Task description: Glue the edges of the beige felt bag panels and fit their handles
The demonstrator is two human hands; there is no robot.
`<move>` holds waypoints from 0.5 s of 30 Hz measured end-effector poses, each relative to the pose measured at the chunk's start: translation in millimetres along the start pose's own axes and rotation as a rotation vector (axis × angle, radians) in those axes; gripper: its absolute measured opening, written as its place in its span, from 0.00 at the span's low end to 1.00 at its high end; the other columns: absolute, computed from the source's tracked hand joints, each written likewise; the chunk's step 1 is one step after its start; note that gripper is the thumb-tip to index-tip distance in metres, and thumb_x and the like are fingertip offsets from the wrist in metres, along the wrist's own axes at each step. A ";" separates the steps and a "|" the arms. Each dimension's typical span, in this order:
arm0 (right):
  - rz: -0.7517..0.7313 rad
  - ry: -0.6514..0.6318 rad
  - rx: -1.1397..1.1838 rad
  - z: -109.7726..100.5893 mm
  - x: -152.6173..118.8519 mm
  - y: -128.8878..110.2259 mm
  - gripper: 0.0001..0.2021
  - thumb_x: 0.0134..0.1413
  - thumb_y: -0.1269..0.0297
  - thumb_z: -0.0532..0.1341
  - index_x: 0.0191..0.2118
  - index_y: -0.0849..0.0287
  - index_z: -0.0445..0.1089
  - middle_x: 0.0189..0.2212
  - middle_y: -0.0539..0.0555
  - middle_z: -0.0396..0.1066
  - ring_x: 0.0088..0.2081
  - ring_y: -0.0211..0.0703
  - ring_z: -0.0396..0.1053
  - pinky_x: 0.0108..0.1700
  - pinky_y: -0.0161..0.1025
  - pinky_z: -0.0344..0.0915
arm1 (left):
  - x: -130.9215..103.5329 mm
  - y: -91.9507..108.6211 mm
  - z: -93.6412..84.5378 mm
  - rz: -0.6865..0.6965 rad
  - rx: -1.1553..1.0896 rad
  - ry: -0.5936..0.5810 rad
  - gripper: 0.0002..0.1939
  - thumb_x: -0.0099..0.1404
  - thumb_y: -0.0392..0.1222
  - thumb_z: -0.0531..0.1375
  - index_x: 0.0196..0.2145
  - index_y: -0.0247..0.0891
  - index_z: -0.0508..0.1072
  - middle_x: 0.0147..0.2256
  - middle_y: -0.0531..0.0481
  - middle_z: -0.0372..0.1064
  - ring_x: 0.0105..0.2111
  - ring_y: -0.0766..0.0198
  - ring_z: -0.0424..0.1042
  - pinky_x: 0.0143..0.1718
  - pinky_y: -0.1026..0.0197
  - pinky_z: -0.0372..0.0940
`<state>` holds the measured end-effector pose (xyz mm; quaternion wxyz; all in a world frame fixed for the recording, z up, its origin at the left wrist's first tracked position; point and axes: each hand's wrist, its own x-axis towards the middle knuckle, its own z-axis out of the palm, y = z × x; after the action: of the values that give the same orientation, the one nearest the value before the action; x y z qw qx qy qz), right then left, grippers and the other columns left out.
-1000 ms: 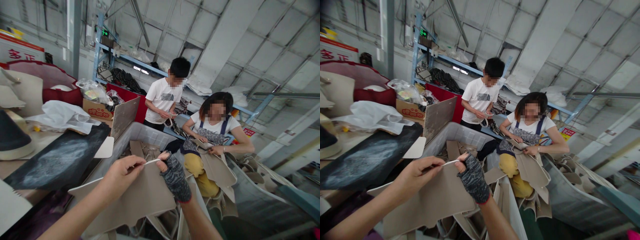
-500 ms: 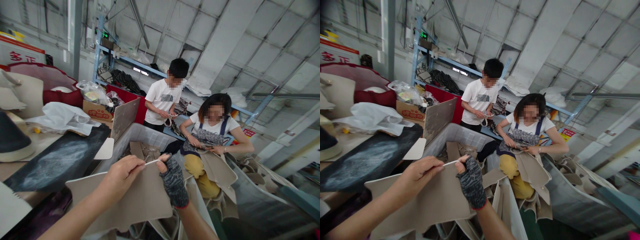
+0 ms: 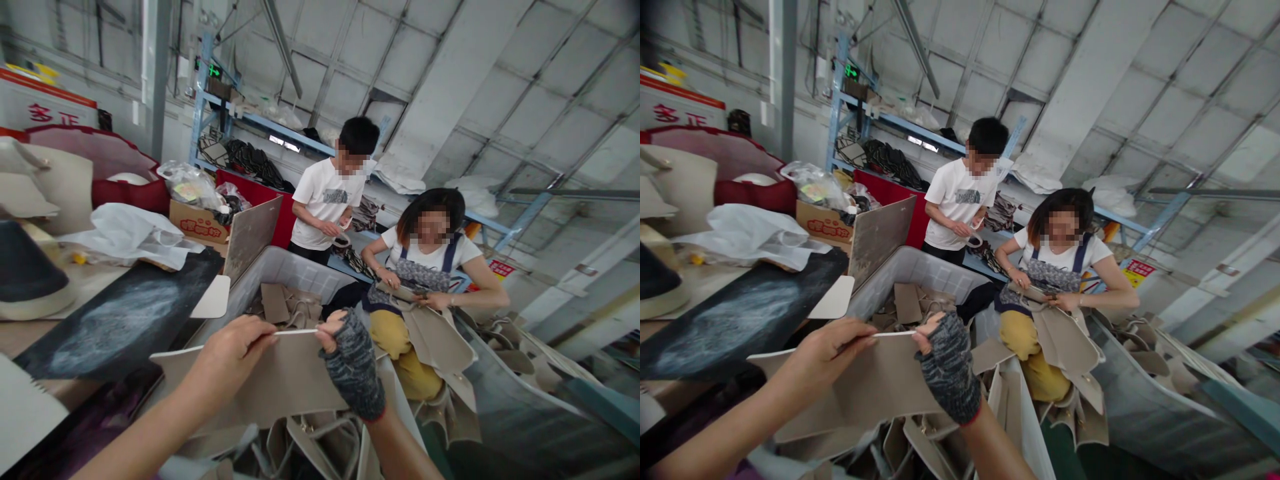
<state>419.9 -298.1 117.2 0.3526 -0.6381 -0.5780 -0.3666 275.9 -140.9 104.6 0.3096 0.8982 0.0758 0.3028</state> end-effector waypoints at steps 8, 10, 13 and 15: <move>-0.159 -0.138 -0.242 10.2 -3.2 -6.7 0.16 0.66 0.68 0.49 0.32 0.57 0.72 0.29 0.54 0.75 0.33 0.47 0.70 0.40 0.45 0.64 | -4.8 7.5 2.3 0.416 0.336 0.290 0.21 0.71 0.33 0.46 0.29 0.35 0.76 0.25 0.49 0.73 0.26 0.62 0.70 0.29 0.61 0.65; -0.196 -0.182 -0.272 11.4 -1.5 -11.9 0.19 0.66 0.68 0.47 0.27 0.57 0.70 0.25 0.54 0.74 0.30 0.47 0.69 0.38 0.46 0.62 | -4.1 9.6 2.2 0.438 0.389 0.300 0.21 0.72 0.33 0.46 0.30 0.35 0.77 0.25 0.50 0.74 0.26 0.62 0.71 0.29 0.61 0.65; -0.156 -0.129 -0.243 9.1 -4.1 -12.7 0.19 0.66 0.66 0.48 0.26 0.56 0.69 0.24 0.53 0.73 0.30 0.46 0.68 0.39 0.44 0.61 | -8.5 5.3 -6.3 0.405 0.449 0.289 0.20 0.73 0.36 0.46 0.33 0.35 0.77 0.28 0.51 0.76 0.27 0.62 0.73 0.30 0.60 0.64; -0.128 -0.073 -0.248 7.3 -9.0 -9.3 0.19 0.67 0.66 0.48 0.26 0.56 0.68 0.24 0.52 0.73 0.30 0.45 0.68 0.40 0.44 0.61 | -14.8 -1.5 -14.5 0.388 0.464 0.289 0.19 0.73 0.37 0.47 0.33 0.35 0.77 0.29 0.51 0.76 0.28 0.63 0.74 0.31 0.60 0.64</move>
<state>410.5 -295.4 106.0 0.2259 -0.6516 -0.5800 -0.4335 255.5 -137.1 105.4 0.0196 0.8902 0.0132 0.4550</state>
